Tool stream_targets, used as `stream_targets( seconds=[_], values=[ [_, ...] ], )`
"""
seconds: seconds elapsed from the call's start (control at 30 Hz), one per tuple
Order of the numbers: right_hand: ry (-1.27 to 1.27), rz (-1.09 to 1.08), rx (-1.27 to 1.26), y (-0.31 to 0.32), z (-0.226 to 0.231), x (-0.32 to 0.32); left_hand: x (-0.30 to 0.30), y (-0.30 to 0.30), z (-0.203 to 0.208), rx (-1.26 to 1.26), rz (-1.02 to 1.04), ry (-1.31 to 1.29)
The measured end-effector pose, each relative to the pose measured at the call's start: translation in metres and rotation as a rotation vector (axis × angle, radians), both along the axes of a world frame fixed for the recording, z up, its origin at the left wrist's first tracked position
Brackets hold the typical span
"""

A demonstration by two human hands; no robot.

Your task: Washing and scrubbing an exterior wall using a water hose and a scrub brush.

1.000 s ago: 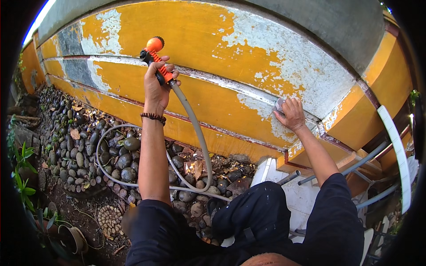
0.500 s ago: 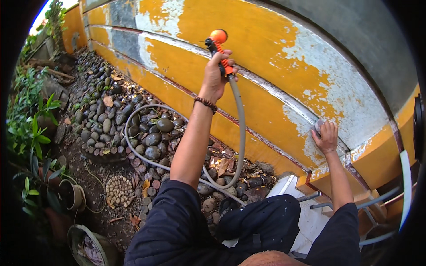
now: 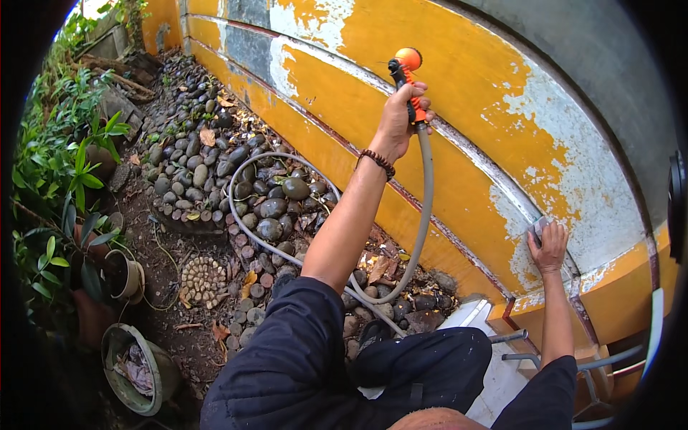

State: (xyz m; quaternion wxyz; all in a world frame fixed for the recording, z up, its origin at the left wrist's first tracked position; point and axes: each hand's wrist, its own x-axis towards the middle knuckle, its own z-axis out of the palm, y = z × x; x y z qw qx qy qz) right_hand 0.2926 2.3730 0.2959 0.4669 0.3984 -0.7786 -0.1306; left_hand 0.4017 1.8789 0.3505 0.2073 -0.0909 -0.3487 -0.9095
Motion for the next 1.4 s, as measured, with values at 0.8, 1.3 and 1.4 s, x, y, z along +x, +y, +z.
stream_targets(
  seconds=[0.8, 1.3, 1.4],
  values=[
    [0.046, -0.040, 0.027, 0.012, -0.011, -0.012, 0.003, 0.001, 0.004, -0.018, 0.009, 0.010],
    [0.027, -0.066, 0.019, 0.020, -0.018, -0.020, 0.004, 0.000, 0.004, -0.014, 0.011, 0.026],
    [-0.032, -0.119, 0.012, 0.027, -0.024, -0.026, 0.004, 0.000, 0.005, -0.020, 0.021, 0.015]
  ],
)
